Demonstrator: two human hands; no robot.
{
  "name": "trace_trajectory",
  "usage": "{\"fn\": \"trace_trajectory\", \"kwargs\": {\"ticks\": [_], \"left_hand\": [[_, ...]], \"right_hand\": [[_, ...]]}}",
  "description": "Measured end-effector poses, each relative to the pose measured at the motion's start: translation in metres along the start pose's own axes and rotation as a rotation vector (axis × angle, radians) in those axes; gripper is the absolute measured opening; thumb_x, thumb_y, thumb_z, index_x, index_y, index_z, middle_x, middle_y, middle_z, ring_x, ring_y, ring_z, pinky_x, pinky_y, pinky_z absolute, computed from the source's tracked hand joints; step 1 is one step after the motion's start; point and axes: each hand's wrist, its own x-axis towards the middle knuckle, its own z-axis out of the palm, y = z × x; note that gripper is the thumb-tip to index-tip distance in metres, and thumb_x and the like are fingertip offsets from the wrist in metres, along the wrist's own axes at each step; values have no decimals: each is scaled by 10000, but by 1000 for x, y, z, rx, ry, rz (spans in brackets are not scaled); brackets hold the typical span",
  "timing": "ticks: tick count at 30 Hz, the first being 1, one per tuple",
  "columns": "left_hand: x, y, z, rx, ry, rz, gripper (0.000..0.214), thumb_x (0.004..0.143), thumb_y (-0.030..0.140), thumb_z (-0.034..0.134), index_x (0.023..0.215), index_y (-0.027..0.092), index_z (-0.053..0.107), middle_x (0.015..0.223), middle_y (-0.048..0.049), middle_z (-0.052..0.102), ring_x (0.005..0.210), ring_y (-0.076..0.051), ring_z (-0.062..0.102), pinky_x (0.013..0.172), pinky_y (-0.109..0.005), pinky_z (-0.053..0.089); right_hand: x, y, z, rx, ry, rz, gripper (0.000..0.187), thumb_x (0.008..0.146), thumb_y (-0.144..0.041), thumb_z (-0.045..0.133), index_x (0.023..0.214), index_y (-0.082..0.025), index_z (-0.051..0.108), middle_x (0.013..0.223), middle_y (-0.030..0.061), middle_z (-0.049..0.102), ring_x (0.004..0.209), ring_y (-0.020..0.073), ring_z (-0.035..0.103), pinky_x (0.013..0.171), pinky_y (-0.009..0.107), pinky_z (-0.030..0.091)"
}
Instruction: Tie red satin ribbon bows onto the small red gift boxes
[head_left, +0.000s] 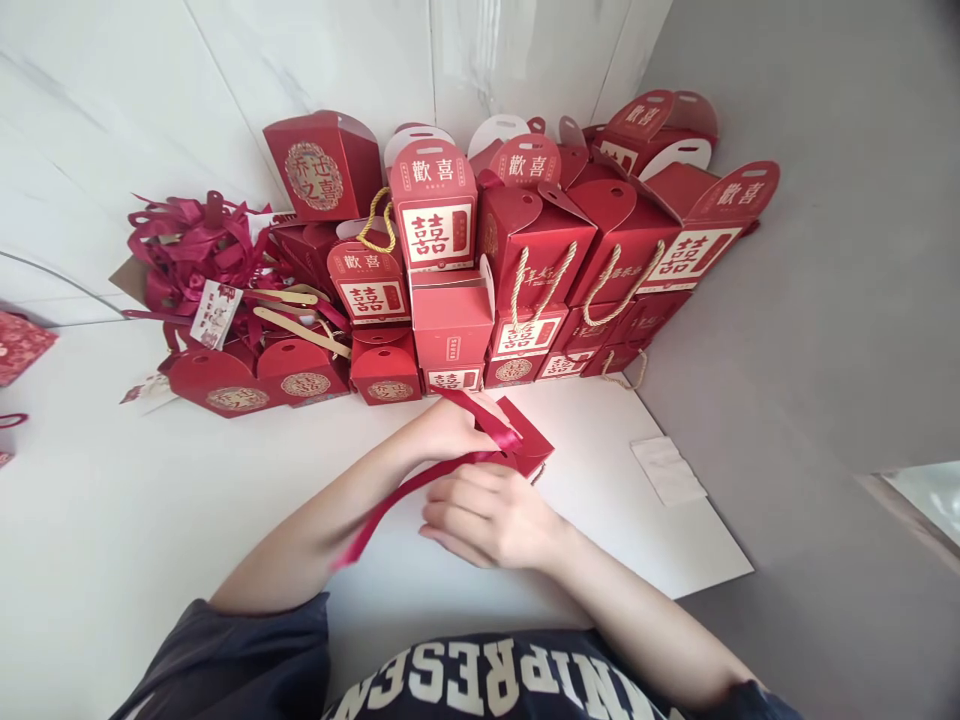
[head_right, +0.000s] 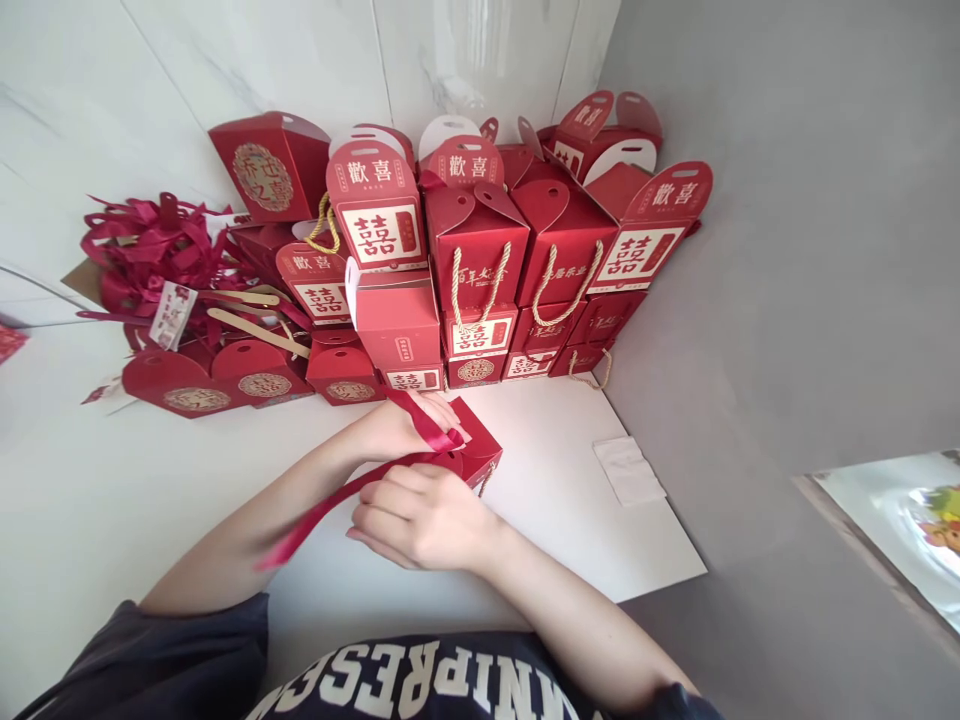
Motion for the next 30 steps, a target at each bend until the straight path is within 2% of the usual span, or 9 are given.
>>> {"fn": "trace_trajectory", "kwargs": {"ticks": [2, 5, 8, 10, 13, 17, 21, 25, 30], "left_hand": [[-1, 0, -4, 4, -65, -19, 189, 771, 332, 721, 732, 147, 710, 772, -22, 709, 741, -158, 632, 672, -243, 477], [-3, 5, -9, 63, -149, -30, 169, 827, 317, 676, 776, 172, 745, 750, -2, 710, 725, -146, 628, 675, -236, 448], [-6, 16, -10, 140, -167, 57, 228, 854, 299, 651, 685, 172, 736, 762, -22, 706, 810, -172, 635, 727, -250, 445], [-9, 24, -10, 184, -146, 93, 264, 860, 310, 648, 652, 171, 732, 886, -42, 713, 882, -185, 635, 764, -257, 450], [-14, 34, -11, 334, -76, 76, 254, 838, 375, 679, 695, 183, 762, 1039, -56, 686, 947, -201, 624, 817, -267, 445], [-20, 41, -18, 383, -169, -13, 209, 844, 366, 666, 807, 198, 783, 840, -29, 705, 779, -161, 626, 695, -235, 423], [-21, 37, -26, 238, -282, -164, 173, 846, 249, 609, 884, 192, 768, 802, 8, 742, 718, -134, 634, 639, -207, 415], [-19, 32, -29, 89, -325, -236, 165, 826, 202, 595, 869, 157, 748, 836, -14, 750, 732, -130, 647, 676, -204, 450], [-17, 33, -29, 38, -333, -348, 150, 832, 224, 601, 881, 157, 726, 740, -10, 719, 560, -92, 605, 530, -186, 419]], "right_hand": [[-10, 3, -7, 41, 192, 144, 106, 890, -212, 634, 967, -212, 561, 843, 33, 650, 758, 171, 597, 678, 324, 487], [-25, 11, -15, -3, 389, 513, 341, 794, -279, 748, 1040, -224, 518, 900, 60, 587, 810, 218, 580, 691, 363, 502], [-29, 19, -19, 53, 395, 804, 528, 762, -380, 777, 1184, -215, 507, 1088, 115, 562, 923, 246, 569, 774, 403, 520], [-28, 23, -22, 219, 350, 862, 368, 820, -359, 727, 1131, -223, 585, 1113, 105, 587, 984, 240, 586, 867, 406, 510], [-26, 28, -27, 488, 319, 839, 65, 885, -287, 663, 907, -229, 681, 958, 59, 663, 931, 209, 637, 883, 380, 511], [-29, 32, -34, 623, 312, 661, 45, 867, -208, 687, 898, -233, 708, 869, 45, 725, 835, 199, 661, 830, 393, 531], [-35, 34, -41, 542, 181, 446, 71, 881, -195, 667, 924, -229, 713, 887, 67, 751, 849, 208, 673, 817, 410, 543], [-41, 33, -46, 378, 30, 345, 87, 913, -187, 607, 914, -216, 690, 878, 72, 729, 861, 197, 665, 794, 379, 540], [-46, 31, -49, 198, -85, 261, 130, 898, -132, 582, 974, -203, 659, 966, 83, 723, 964, 219, 648, 805, 380, 526]]}}
